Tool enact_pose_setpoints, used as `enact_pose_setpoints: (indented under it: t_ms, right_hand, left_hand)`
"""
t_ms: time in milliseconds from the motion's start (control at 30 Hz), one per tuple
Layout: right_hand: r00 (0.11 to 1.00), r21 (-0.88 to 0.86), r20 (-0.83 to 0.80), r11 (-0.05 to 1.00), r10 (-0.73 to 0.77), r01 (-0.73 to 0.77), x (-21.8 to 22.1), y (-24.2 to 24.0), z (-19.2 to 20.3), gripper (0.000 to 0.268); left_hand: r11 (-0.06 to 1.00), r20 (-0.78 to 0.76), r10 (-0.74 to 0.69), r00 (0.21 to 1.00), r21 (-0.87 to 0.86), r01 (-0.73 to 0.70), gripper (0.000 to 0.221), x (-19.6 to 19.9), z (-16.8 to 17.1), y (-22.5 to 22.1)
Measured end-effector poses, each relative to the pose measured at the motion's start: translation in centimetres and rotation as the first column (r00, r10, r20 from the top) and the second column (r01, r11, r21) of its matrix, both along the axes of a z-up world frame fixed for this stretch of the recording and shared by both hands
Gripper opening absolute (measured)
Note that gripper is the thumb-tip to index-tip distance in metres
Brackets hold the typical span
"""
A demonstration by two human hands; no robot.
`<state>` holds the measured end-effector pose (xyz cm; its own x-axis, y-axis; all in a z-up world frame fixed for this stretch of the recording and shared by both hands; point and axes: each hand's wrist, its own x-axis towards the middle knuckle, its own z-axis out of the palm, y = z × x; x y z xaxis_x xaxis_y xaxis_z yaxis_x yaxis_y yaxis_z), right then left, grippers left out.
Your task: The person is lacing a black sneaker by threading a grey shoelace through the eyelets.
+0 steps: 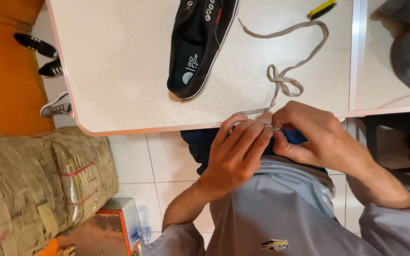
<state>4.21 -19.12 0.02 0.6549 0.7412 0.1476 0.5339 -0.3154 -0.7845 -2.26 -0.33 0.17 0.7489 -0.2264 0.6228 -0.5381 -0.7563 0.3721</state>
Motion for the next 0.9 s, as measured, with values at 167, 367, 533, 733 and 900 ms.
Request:
enact_pose_setpoints:
  t_ms: [167,367,533,733,900]
  right_hand:
    - [0.994,-0.076,0.021,0.991,0.109,-0.108,0.8,-1.2,0.8,0.021]
    - [0.981,0.067,0.143,0.988,0.127,-0.138,1.4,-0.2,0.9,0.021]
    - [0.926,0.074,0.376,0.996,0.014,-0.045,2.5,-1.4,-0.2,0.020]
    - [0.986,0.332,0.147,0.943,-0.072,0.019,0.7,0.5,0.4,0.021]
    - [0.991,0.586,0.006,0.804,-0.133,0.104,0.3,1.9,-1.2,0.005]
  left_hand:
    - [0.997,0.061,-0.070,0.996,0.030,0.068,0.020,1.0,0.4,0.0]
    - [0.998,0.093,-0.063,0.994,0.001,0.063,0.022,1.5,0.7,0.1]
    - [0.972,0.003,-0.012,1.000,-0.236,0.012,0.026,0.4,0.7,0.5]
    - [0.910,-0.088,-0.031,0.996,-0.414,-0.009,0.012,0.4,-0.2,-0.5]
    - [0.826,-0.058,0.046,0.997,-0.559,-0.071,0.010,0.0,-1.1,-1.8]
